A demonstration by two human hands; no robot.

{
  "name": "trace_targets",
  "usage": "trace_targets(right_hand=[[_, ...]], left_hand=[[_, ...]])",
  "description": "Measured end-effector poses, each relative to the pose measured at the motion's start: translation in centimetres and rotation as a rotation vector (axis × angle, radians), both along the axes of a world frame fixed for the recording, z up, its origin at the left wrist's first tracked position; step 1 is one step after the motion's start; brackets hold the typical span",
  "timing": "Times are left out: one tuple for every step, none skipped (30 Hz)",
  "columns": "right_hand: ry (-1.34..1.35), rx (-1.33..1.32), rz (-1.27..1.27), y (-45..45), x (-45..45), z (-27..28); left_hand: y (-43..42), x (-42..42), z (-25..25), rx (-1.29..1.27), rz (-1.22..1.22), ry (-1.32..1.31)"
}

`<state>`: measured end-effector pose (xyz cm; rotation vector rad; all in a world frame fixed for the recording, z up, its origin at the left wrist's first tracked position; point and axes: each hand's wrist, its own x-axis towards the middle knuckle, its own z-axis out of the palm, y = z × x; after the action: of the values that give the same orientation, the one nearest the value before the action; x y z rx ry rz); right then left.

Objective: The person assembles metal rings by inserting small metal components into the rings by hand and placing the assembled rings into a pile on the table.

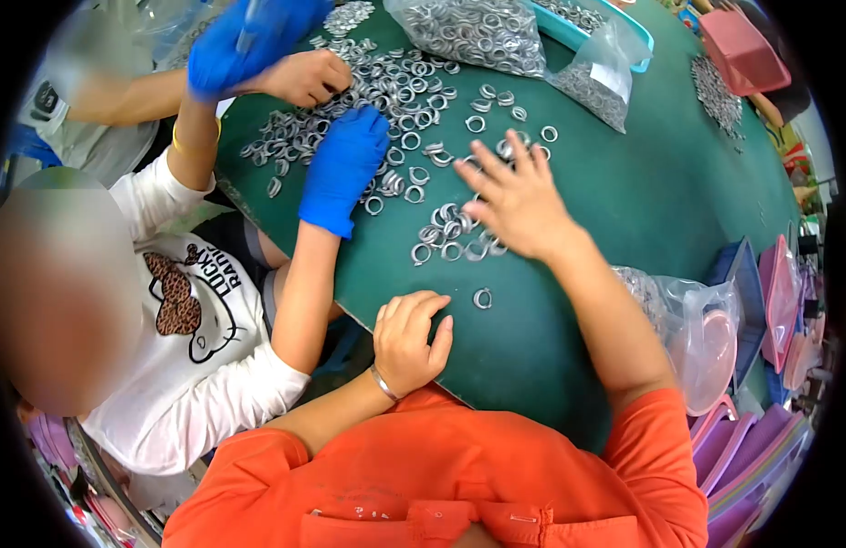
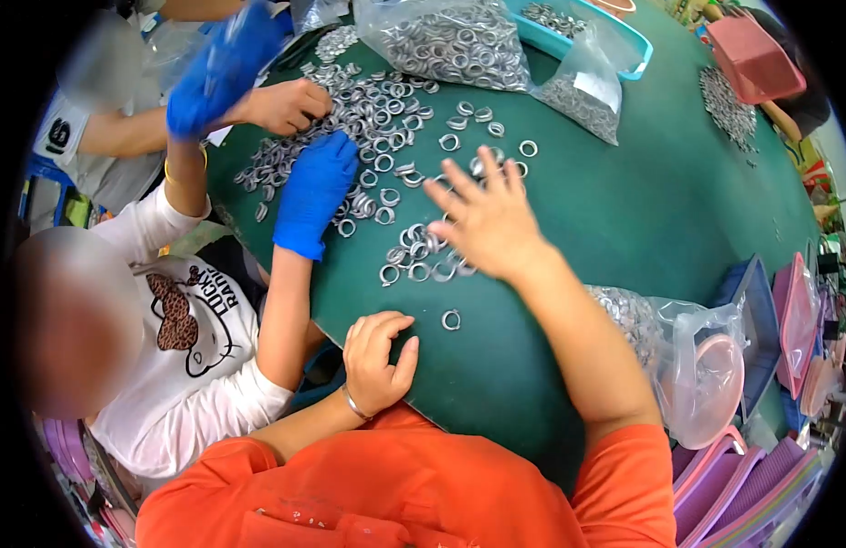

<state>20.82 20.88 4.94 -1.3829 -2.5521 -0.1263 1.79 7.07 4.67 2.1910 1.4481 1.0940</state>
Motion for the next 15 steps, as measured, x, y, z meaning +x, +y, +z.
trace_targets(right_hand=[[0.05,-0.029,0.004,-0.9,-1.0,0.3],[0.103,-0.057,0.009,-1.4,-2.1,0.5],[0.138,-0.07,0.051,-1.4,-3.2,0.6],[0.176,-0.08,0.096,-1.2,-4.3,0.6],[0.195,-0.114,0.161,-0.9,-5.4,0.3],[0.217,-0.146,0.225,-0.7,-6.2,-0.2],[0.221,-0.159,0.226,-0.2,-6.6,-0.5],[0.224,-0.159,0.221,0.2,-6.3,-0.5],[0.202,-0.137,0.176,0.6,-5.9,-0.4],[0.181,-0.114,0.133,0.8,-5.4,-0.3],[0.16,-0.063,0.084,0.8,-4.4,-0.2],[0.163,-0.065,0.086,0.5,-3.3,0.2],[0.15,-0.075,0.021,0.1,-2.3,0.7],[0.139,-0.087,-0.044,-0.5,-1.5,1.0],[0.166,-0.128,-0.054,-1.6,-1.1,1.0]], left_hand=[[0.1,-0.1,0.0,-0.002,-0.001,-0.001],[0.2,-0.1,-0.1,-0.01,-0.014,-0.009],[0.3,-0.2,-0.1,-0.008,-0.013,-0.003],[0.4,-0.2,-0.2,-0.003,-0.008,0.005],[0.5,-0.3,-0.1,-0.006,-0.005,0.003],[0.5,-0.2,0.0,-0.008,-0.01,0.003],[0.6,-0.2,0.1,-0.02,-0.005,0.012],[0.6,-0.2,0.3,-0.031,0.001,0.021],[0.6,-0.3,0.3,-0.031,-0.003,0.024],[0.5,-0.4,0.3,-0.054,-0.012,0.026],[0.4,-0.4,0.4,-0.078,-0.018,0.028],[0.4,-0.3,0.8,-0.08,-0.017,0.031],[0.5,-0.1,1.5,-0.06,-0.002,0.053],[0.5,-0.1,2.0,-0.041,0.012,0.078],[0.0,-0.5,1.8,-0.134,-0.014,0.102]])
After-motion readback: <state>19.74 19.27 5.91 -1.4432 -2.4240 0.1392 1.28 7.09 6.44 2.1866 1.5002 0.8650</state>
